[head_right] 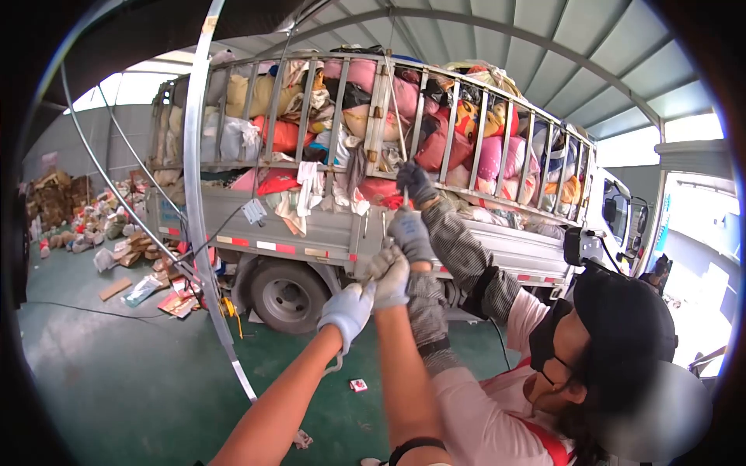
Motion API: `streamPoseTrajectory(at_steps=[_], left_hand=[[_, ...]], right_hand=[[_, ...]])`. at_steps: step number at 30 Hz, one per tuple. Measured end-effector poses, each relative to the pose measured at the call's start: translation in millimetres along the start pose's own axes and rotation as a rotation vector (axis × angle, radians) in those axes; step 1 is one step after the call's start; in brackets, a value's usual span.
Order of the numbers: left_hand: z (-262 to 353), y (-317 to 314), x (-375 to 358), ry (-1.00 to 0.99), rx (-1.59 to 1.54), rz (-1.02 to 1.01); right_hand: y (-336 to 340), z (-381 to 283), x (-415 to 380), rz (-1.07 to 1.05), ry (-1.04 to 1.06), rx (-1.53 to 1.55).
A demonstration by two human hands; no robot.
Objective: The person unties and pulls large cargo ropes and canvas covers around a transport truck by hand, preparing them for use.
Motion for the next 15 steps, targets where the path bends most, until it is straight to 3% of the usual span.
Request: streamPoseTrajectory(at_steps=[3,4,6,8,12,15], left_hand=[[73.7,-2.1,-27.1,-0.178,-0.009,0.082],[84.4,0.9,-33.4,-0.202,-0.017,0.154],[81.7,24.8,-46.5,-0.225,-0.093,0.158],[62.4,42.8,-46.9,-0.119,-0.013,0.175],[0.5,25.1,-17.8,-0.042,0.004,0.128],[-5.6,20.1,-11.7,0.030,0.075,0.101]], right_hand=[[-52.5,-58.9,-33.1,-0.286,-0.030,0.138],[-76.5,-62.7,-53.1,-0.251,-0.059,0.173],[-100.3,-45.2,-64.8,-0.110,0.006,-0.004],[-84.1,-19.1,-35.2,-0.169,-0.065,-0.035],[-35.3,23.0,-14.2,-0.074,-0.170,0.098],[-23.1,30.2,-8.8,-0.075,-0.177,0.172]])
Point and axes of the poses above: each hand's wrist, its own x-axis towards the middle knuckle, its own y-axis out of the back of the hand, z = x × y, the point moved 7 cm from there along x, towards the middle knuckle, and after that the axes turned 11 degrees about -x, right-handed, at the moved point
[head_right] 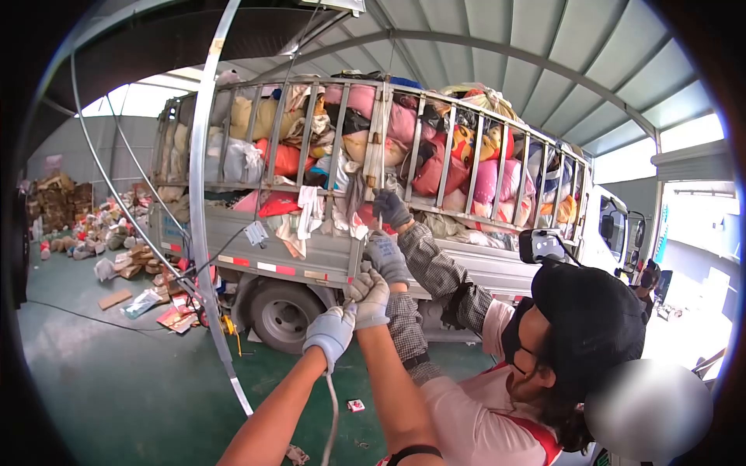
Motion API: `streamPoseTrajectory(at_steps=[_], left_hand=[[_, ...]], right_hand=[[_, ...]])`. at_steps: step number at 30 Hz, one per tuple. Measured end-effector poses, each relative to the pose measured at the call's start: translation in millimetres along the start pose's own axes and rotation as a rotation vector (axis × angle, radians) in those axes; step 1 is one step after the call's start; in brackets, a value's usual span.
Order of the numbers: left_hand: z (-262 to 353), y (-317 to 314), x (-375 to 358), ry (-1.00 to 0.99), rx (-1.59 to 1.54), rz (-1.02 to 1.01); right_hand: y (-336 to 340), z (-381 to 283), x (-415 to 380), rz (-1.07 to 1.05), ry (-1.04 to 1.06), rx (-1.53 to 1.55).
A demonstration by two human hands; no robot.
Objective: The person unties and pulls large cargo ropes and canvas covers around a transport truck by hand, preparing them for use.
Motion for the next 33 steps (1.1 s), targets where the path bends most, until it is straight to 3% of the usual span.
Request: streamPoseTrajectory(at_steps=[6,9,11,13,17,19,22,33], left_hand=[[-1.4,-6.9,4.7,0.001,-0.001,-0.074],[35.6,-22.6,-2.0,-0.103,-0.061,-0.070],[77.3,-39.0,-7.7,-0.144,-0.057,-0.108],[92.0,-28.9,-24.1,-0.168,-0.105,-0.033],[47.5,13.4,-30.6,-0.108,-0.129,0.074],[20.2,5.0,-14.6,-0.103,-0.130,0.047],[-2.8,-10.2,-7.1,-0.014,-0.092,0.002],[3.6,-12.8,-0.3,-0.052,-0.021,-0.037]], right_hand=[[5.3,-8.7,1.2,-0.008,0.077,-0.022],[-8.6,-48.4,-25.5,0.035,0.182,-0.116],[-23.9,-85.3,-37.4,-0.088,0.073,-0.014],[-54.1,-85.7,-55.8,-0.292,0.064,-0.147],[-50.8,-29.9,-36.7,0.015,0.112,-0.281],[-24.8,-12.7,-16.5,-0.071,-0.018,-0.062],[1.6,-3.3,-7.8,-0.081,0.001,0.023],[0.5,-9.8,-5.9,-0.107,0.040,0.081]])
Point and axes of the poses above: each hand's wrist, its own x-axis towards the middle knuckle, its own y-axis out of the back of the hand, z = x × y, the point moved 7 cm from there along x, towards the middle knuckle, and after that the axes turned 11 degrees about -x, right-handed, at the moved point
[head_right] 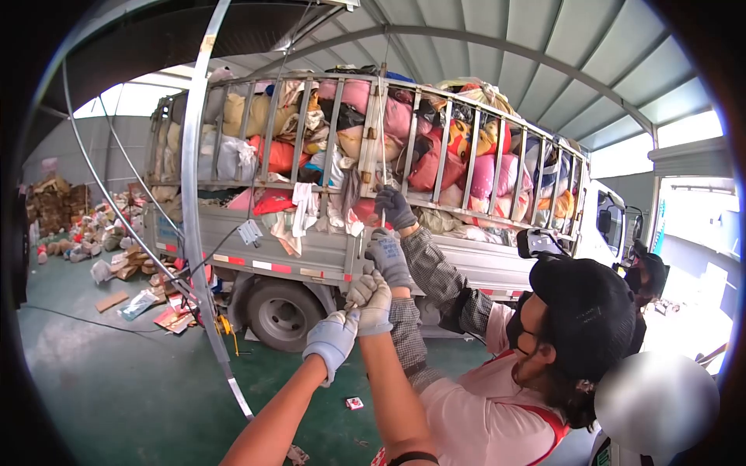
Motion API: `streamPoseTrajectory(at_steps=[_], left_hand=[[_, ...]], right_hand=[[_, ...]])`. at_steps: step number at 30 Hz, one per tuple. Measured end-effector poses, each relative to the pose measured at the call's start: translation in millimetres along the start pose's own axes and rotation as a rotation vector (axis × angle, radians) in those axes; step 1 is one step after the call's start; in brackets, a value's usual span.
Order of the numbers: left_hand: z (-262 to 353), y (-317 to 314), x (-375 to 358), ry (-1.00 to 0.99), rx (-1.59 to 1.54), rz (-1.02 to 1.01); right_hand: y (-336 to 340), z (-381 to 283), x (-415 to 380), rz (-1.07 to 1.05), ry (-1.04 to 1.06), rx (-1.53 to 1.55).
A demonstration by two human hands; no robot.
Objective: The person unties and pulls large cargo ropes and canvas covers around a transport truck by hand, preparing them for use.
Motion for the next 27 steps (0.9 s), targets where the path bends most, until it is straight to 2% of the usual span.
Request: streamPoseTrajectory(at_steps=[4,5,7,12,17,20,23,26,27], left_hand=[[28.5,20.9,-10.7,-0.034,0.019,0.014],[30.7,24.8,-11.3,-0.024,0.010,0.009],[31.9,26.6,-12.8,-0.008,0.001,-0.007],[49.9,4.0,7.9,-0.043,-0.033,-0.040],[74.5,-27.3,18.8,-0.092,-0.050,-0.111],[58.0,-34.7,17.0,-0.028,-0.022,-0.156],[39.6,-23.7,13.6,0.022,-0.055,-0.154],[37.8,-10.4,7.8,0.005,-0.014,-0.135],[35.9,-9.5,9.4,-0.038,-0.020,-0.111]], right_hand=[[-23.4,-11.0,1.5,-0.014,0.014,-0.194],[-35.6,-5.8,-1.1,-0.057,-0.032,-0.132],[-33.5,-7.4,0.7,-0.001,-0.025,-0.166],[-35.6,-41.2,0.2,0.130,0.008,-0.282],[-29.0,-88.1,-4.8,0.111,0.054,-0.310],[-11.6,-78.9,-5.9,0.055,0.051,-0.249],[-5.4,-59.4,2.7,-0.087,0.037,-0.204],[-2.0,-46.9,4.2,0.056,0.039,-0.187],[-7.5,-41.7,2.5,0.025,0.012,-0.151]])
Point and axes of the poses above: each hand's wrist, its own x-axis towards the middle knuckle, its own y-axis out of the back of the hand, z = x × y, the point moved 7 cm from there along x, towards the middle knuckle, and after that the axes turned 11 degrees about -x, right-handed, at the moved point
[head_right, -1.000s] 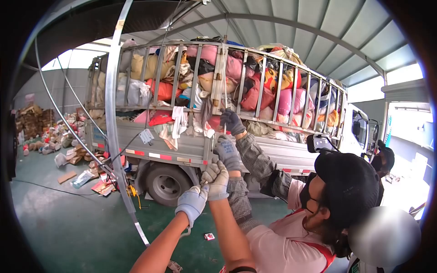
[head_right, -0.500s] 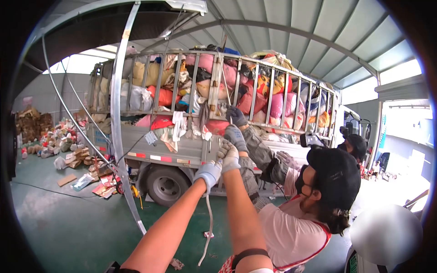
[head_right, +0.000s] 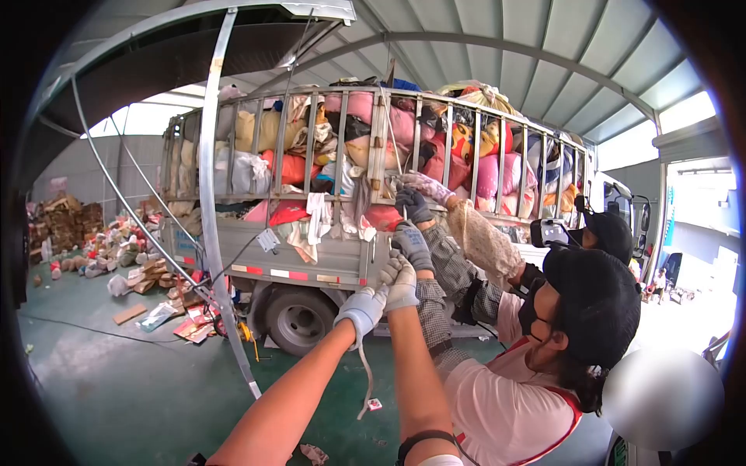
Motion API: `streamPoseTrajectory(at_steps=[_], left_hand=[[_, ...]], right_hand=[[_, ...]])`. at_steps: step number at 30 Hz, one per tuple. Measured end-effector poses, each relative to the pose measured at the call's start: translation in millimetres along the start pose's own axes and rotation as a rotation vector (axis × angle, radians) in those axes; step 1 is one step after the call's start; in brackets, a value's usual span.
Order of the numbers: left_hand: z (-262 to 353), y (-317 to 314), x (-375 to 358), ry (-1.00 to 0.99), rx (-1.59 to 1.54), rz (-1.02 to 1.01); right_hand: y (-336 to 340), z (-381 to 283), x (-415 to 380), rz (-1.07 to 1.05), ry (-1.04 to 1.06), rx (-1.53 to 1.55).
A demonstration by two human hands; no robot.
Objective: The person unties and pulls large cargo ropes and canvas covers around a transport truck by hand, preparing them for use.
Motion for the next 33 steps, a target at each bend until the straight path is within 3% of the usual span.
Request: streamPoseTrajectory(at_steps=[3,7,9,11,14,17,19,22,23,24,25,26,27,28,29,31,33], left_hand=[[-0.3,15.0,-4.4,-0.007,0.011,0.033],[4.0,65.9,-26.4,0.037,0.091,0.120],[7.2,92.6,-33.0,0.022,0.113,0.169],[8.9,110.1,-35.0,-0.005,0.148,0.205],[11.1,134.8,-42.1,0.003,0.140,0.216],[3.2,158.7,-43.1,0.011,0.175,0.259],[-7.3,183.4,-42.2,0.024,0.167,0.249],[-56.9,230.4,-9.6,-0.055,0.019,0.272],[-75.2,247.0,7.2,-0.105,-0.202,0.231],[-97.6,273.4,44.1,-0.180,-0.062,0.334],[-81.1,306.4,40.2,-0.374,-0.194,0.294],[-98.1,346.5,79.1,-0.286,-0.294,0.333],[-74.7,390.8,53.5,-0.217,-0.211,0.307],[-51.4,435.0,28.5,-0.364,-0.100,0.422],[-51.6,469.2,31.1,-0.415,-0.096,0.589],[-90.2,472.7,50.8,-0.434,0.004,0.483],[-168.7,424.7,102.3,-0.530,0.257,0.337]], right_hand=[[-20.6,13.0,-2.6,0.040,0.005,-0.026],[-67.0,49.9,5.2,-0.098,-0.058,-0.070],[-88.7,69.4,13.3,-0.277,-0.103,0.128],[-106.2,78.6,18.3,-0.229,-0.045,0.063],[-131.6,96.5,22.8,-0.337,-0.155,0.191],[-145.0,114.7,37.0,-0.339,-0.128,0.123],[-150.1,133.2,52.7,-0.204,-0.098,0.106],[-179.2,182.8,85.0,-0.160,-0.124,-0.085],[-194.5,198.3,98.0,-0.092,-0.111,-0.203],[-208.9,210.1,120.5,0.040,-0.066,-0.381],[-237.1,220.8,141.4,-0.035,0.011,-0.562],[-271.5,227.7,168.2,-0.011,0.082,-0.591],[-320.9,245.2,169.6,-0.251,0.068,-0.572],[-343.9,252.3,201.0,-0.174,0.071,-0.562],[-367.6,266.3,217.0,-0.374,0.069,-0.515],[-350.2,292.1,217.2,-0.104,0.334,-0.527],[-224.4,316.5,231.2,0.083,0.295,-0.678]])
Point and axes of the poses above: each hand's wrist, its own x-axis towards the middle knuckle, its own y-axis out of the back of the hand, z = x × y, the point moved 7 cm from there along x, towards the middle knuckle, and after that the axes turned 11 degrees about -x, right-handed, at the moved point
